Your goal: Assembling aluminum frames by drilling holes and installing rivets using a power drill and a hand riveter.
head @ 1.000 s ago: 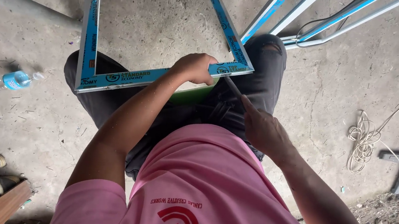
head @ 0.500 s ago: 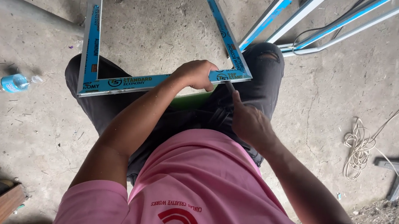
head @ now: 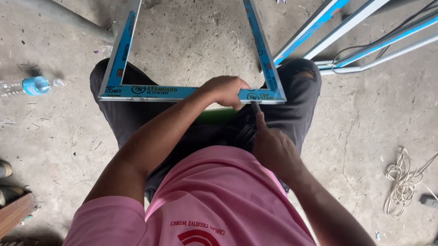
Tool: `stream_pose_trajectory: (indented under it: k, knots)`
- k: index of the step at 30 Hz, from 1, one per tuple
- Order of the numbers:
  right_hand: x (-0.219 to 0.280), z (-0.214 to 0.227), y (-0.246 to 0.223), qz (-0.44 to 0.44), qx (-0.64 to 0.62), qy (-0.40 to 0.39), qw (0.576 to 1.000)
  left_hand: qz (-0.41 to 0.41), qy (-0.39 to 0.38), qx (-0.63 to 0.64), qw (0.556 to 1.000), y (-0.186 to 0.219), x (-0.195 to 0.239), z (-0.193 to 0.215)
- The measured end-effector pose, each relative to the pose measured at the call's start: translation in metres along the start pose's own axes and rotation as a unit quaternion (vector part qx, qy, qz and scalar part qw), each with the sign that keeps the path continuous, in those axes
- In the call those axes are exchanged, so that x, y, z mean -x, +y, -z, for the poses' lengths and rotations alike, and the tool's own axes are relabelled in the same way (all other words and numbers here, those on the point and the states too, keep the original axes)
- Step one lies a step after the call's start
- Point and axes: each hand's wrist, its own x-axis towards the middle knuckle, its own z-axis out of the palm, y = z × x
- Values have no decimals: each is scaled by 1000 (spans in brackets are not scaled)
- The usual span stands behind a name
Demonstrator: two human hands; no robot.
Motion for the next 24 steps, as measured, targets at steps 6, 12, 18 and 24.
stream_pose_trajectory:
  k: [6,12,18,24]
  knots:
    - [24,13,-3,-29,-2,-32,999,0,7,-5,1000,3,10,3]
    - [-10,-17,2,-52,59,-13,997,1,10,-1,1000,-1,6,2]
    - [0,5,-27,-62,27,-33,997,-3,11,-10,1000,-6,2,-1]
    - [16,8,-32,-61,7,-29,998,4,5,-6,1000,6,14,14]
